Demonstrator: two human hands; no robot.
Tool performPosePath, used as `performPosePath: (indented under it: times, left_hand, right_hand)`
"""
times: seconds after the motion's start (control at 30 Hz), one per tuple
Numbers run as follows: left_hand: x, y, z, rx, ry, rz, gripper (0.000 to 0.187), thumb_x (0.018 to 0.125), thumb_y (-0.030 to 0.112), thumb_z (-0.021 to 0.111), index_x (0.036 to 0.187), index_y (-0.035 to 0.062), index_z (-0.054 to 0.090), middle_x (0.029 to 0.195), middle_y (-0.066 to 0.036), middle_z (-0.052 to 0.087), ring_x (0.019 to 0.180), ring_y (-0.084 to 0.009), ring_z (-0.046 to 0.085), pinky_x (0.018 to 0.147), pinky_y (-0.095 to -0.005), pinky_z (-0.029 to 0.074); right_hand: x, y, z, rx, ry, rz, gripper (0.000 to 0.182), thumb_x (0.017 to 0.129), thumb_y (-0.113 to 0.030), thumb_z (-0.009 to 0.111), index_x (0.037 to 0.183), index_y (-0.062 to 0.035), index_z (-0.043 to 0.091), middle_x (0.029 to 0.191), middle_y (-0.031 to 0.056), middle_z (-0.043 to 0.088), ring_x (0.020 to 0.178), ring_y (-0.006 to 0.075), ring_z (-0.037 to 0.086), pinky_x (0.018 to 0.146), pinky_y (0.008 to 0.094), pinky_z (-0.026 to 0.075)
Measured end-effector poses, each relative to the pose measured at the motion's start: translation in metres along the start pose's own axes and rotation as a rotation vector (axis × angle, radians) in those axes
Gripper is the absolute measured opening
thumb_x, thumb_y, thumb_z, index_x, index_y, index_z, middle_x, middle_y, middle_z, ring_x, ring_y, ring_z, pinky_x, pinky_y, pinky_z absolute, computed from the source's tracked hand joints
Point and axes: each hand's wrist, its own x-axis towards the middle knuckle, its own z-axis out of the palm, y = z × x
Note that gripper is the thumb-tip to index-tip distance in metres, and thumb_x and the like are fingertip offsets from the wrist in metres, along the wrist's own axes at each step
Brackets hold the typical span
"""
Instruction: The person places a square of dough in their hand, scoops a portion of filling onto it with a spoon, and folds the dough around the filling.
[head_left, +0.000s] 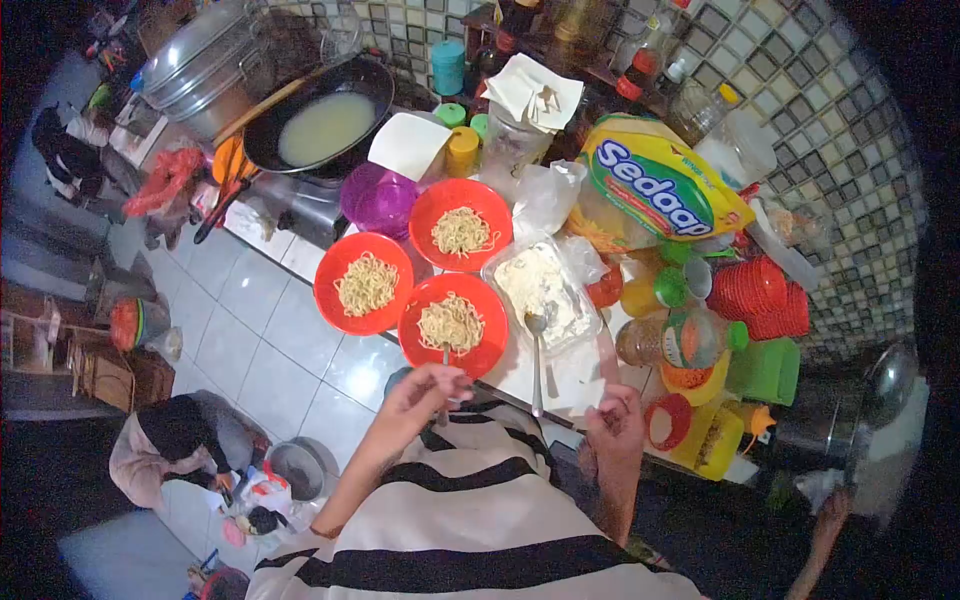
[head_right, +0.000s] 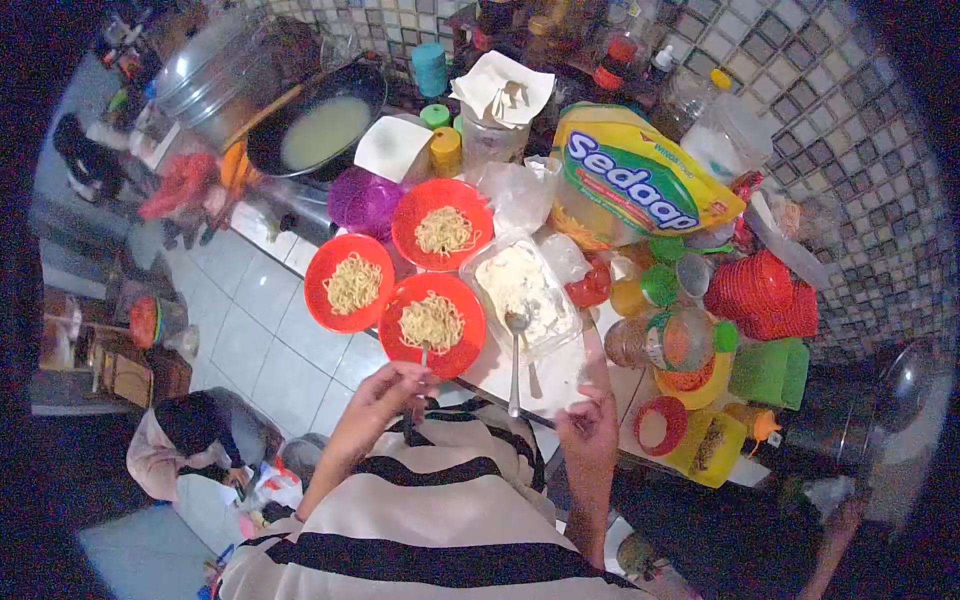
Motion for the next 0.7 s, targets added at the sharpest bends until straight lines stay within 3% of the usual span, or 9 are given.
performPosePath:
  times: [0.07,0.1,0.17,0.2,0.27,0.33,0.43,0.53,0.7]
  left_hand:
    - [0.002,-0.010,0.013,-0.109,-0.152,-0.080,0.035,0.089,0.026,0.046,0.116,0.0032,0.042,0.110,-0.010,0.052,0.105,-0.0190,0.050,0.089,-0.0334,0.040]
    - [0.003,-0.013,0.018,-0.112,-0.145,-0.072,0.035,0.089,0.026,0.046,0.116,0.0032,0.042,0.110,-0.010,0.052,0.105,-0.0190,0.050,0.089,-0.0334,0.040]
    - [0.005,-0.019,0.027,-0.523,-0.267,-0.160,0.031,0.089,0.020,0.047,0.113,0.0019,0.044,0.109,-0.010,0.052,0.104,-0.0204,0.051,0.093,-0.0356,0.040]
    - [0.007,-0.021,0.030,-0.609,-0.249,-0.177,0.032,0.087,0.019,0.049,0.113,0.0016,0.044,0.106,-0.008,0.053,0.101,-0.0194,0.053,0.091,-0.0352,0.043]
    - [0.011,-0.023,0.029,-0.549,-0.207,-0.199,0.031,0.086,0.018,0.051,0.112,0.0017,0.045,0.104,-0.008,0.054,0.097,-0.0184,0.055,0.087,-0.0338,0.046]
    - [0.011,-0.022,0.030,-0.498,-0.071,-0.229,0.025,0.083,0.012,0.055,0.105,0.0014,0.049,0.096,-0.008,0.058,0.084,-0.0152,0.060,0.074,-0.0297,0.052]
    - [0.014,-0.028,0.022,-0.423,0.047,-0.104,0.021,0.082,0.011,0.057,0.100,0.0011,0.050,0.091,-0.010,0.059,0.080,-0.0163,0.061,0.071,-0.0302,0.053]
    - [0.013,-0.020,0.014,-0.406,0.166,-0.011,0.017,0.082,0.010,0.055,0.095,0.0022,0.050,0.086,-0.011,0.060,0.074,-0.0184,0.062,0.064,-0.0325,0.054]
    - [0.014,-0.001,0.007,-0.451,0.350,0.048,0.017,0.082,0.004,0.051,0.096,0.0023,0.040,0.088,-0.019,0.059,0.077,-0.0269,0.063,0.066,-0.0340,0.055]
  right_hand:
    - [-0.001,-0.021,0.007,-0.088,-0.260,-0.082,0.034,0.074,0.002,0.058,0.104,-0.0019,0.044,0.074,-0.0012,0.048,0.068,0.0053,0.047,0.061,0.0165,0.037]
    - [0.000,-0.033,0.013,-0.091,-0.269,-0.088,0.034,0.074,0.002,0.058,0.104,-0.0019,0.044,0.074,-0.0012,0.048,0.068,0.0053,0.047,0.061,0.0165,0.037]
    - [0.001,-0.053,0.026,0.110,-0.669,0.022,0.032,0.076,0.001,0.058,0.105,-0.0018,0.045,0.077,-0.0015,0.049,0.071,0.0041,0.047,0.064,0.0163,0.038]
    - [0.004,-0.053,0.032,0.105,-0.680,0.019,0.032,0.076,0.001,0.058,0.105,-0.0018,0.045,0.077,-0.0015,0.049,0.071,0.0041,0.047,0.064,0.0163,0.038]
    - [0.011,-0.049,0.040,0.110,-0.885,-0.034,0.030,0.079,0.000,0.055,0.107,-0.0010,0.046,0.081,-0.0002,0.052,0.072,0.0034,0.049,0.065,0.0168,0.040]
    - [0.014,-0.043,0.040,0.065,-0.856,-0.025,0.028,0.081,-0.001,0.053,0.108,-0.0009,0.046,0.082,0.0002,0.054,0.072,0.0035,0.049,0.064,0.0173,0.041]
    - [0.025,-0.023,0.027,0.043,-0.788,-0.054,0.033,0.082,0.000,0.049,0.114,-0.0011,0.044,0.080,0.0029,0.055,0.062,0.0069,0.049,0.056,0.0198,0.042]
    - [0.046,0.006,0.006,-0.623,-0.597,-0.520,0.046,0.077,0.004,0.047,0.122,-0.0080,0.044,0.084,0.0109,0.057,0.067,0.0153,0.054,0.064,0.0254,0.045]
    - [0.050,0.028,0.013,-0.646,-0.907,-0.300,0.040,0.076,0.000,0.052,0.115,-0.0118,0.052,0.090,0.0132,0.058,0.084,0.0208,0.058,0.071,0.0277,0.046]
